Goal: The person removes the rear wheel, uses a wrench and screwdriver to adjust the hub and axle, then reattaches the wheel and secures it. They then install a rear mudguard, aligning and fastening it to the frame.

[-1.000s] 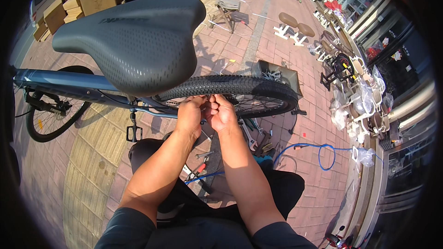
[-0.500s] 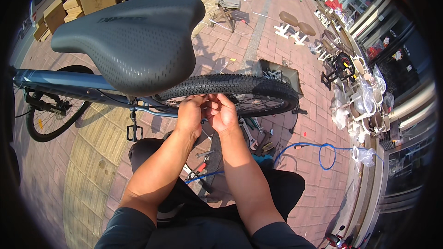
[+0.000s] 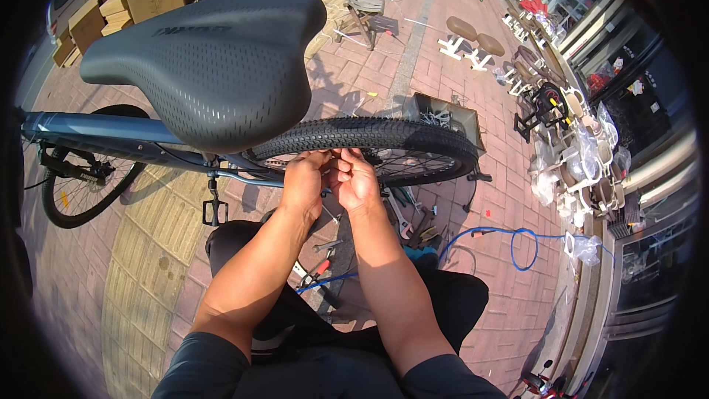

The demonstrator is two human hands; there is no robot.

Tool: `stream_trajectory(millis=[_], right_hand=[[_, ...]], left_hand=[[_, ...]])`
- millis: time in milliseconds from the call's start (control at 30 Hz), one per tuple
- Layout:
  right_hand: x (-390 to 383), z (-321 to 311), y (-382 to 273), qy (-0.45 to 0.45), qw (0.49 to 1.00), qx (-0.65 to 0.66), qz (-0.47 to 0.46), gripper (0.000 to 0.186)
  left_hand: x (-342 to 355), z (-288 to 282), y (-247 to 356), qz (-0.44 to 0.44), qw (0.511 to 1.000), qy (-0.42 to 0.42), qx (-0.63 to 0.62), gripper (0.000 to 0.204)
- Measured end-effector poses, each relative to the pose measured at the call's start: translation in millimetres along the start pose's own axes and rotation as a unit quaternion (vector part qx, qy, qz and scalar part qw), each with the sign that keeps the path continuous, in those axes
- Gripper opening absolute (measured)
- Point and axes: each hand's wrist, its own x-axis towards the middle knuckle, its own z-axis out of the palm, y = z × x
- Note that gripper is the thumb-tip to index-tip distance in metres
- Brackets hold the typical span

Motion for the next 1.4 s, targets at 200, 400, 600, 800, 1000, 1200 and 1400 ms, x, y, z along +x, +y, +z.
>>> stream_trajectory(millis=[200, 400, 600, 800, 1000, 1200, 1400], right_hand=[[4, -1, -4, 0.066, 0.996, 0.003, 0.053, 0.017], [6, -7, -12, 0.007, 0.994, -0.006, 0.107, 0.014], [2, -5, -7, 0.016, 0.999, -0.032, 0.034, 0.005], [1, 1, -8, 0.045, 0.994, -0.076, 0.067, 0.017], [1, 8, -10, 0.066, 0.991, -0.107, 0.054, 0.026], [-1, 7, -7, 0.082, 0.987, -0.124, 0.067, 0.019], [0, 14, -8, 0.077, 0.991, -0.092, 0.054, 0.026]], left_hand=[[-2, 0, 3, -0.005, 1.0, -0.018, -0.001, 0.012], [2, -2, -1, -0.02, 1.0, 0.01, 0.02, 0.011], [3, -2, -3, -0.005, 1.0, -0.006, 0.005, 0.011], [0, -1, 2, -0.021, 1.0, -0.005, 0.018, 0.012], [2, -1, 0, -0.02, 1.0, -0.006, 0.011, 0.012], [0, 0, 3, -0.015, 1.0, -0.006, 0.024, 0.012], [-3, 5, 6, -0.006, 1.0, -0.022, 0.001, 0.013]])
